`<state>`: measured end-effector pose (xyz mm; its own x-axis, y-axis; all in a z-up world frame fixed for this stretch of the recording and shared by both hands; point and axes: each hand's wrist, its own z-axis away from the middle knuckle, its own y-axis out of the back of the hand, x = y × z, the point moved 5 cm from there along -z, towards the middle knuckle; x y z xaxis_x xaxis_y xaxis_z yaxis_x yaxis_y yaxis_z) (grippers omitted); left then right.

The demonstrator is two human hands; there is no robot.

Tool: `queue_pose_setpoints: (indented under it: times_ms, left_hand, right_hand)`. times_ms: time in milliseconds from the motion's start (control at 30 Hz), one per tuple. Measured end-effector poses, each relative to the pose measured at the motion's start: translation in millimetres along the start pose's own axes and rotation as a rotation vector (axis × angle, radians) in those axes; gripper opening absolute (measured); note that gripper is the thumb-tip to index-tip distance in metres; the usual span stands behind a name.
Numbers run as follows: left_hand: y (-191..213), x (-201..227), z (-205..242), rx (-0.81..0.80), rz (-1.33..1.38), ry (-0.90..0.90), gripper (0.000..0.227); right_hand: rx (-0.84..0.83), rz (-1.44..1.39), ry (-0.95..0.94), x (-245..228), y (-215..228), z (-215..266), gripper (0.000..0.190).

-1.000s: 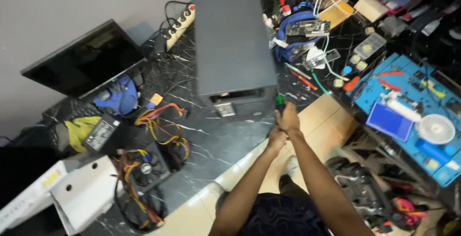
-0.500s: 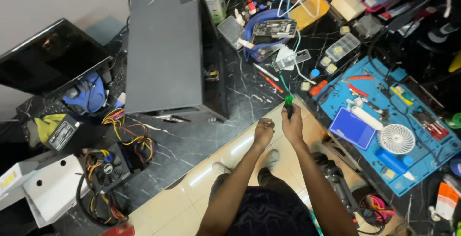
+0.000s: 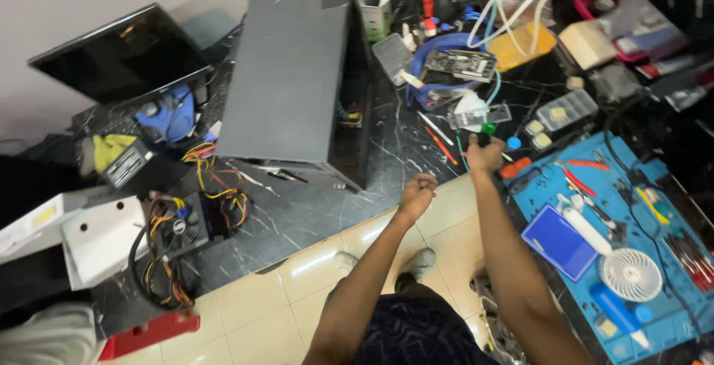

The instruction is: The person places a computer case on a workbench and attempts to secure the side panel. They use a screwdriver to tighten screws on the panel, then remove the panel to reveal the internal components.

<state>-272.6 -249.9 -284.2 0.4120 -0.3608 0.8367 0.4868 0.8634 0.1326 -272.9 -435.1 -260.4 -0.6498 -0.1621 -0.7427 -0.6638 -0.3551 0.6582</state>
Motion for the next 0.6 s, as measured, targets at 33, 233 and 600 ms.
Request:
queue_pose_setpoints:
  times_ms: [33,233,600]
  left_hand:
    - [4.9,1.2,0.7,0.015,0.007,-0.001,0.022]
    - [24.7,0.5,5.3,0.029,0.023,0.009,0.024]
    - [49.3,-13.5,25.5,-0.107,-0.062,-0.004,0.021]
  right_hand:
    - [-0.012,-0.001,0.012,0.1,-3.7,-0.9,0.062]
    - [-0.034,0.156,0.002,1.5,-5.1,-3.7,0.069]
    - [-0.146,-0.312,0.354,-56.7,18.9,95.4,0.048]
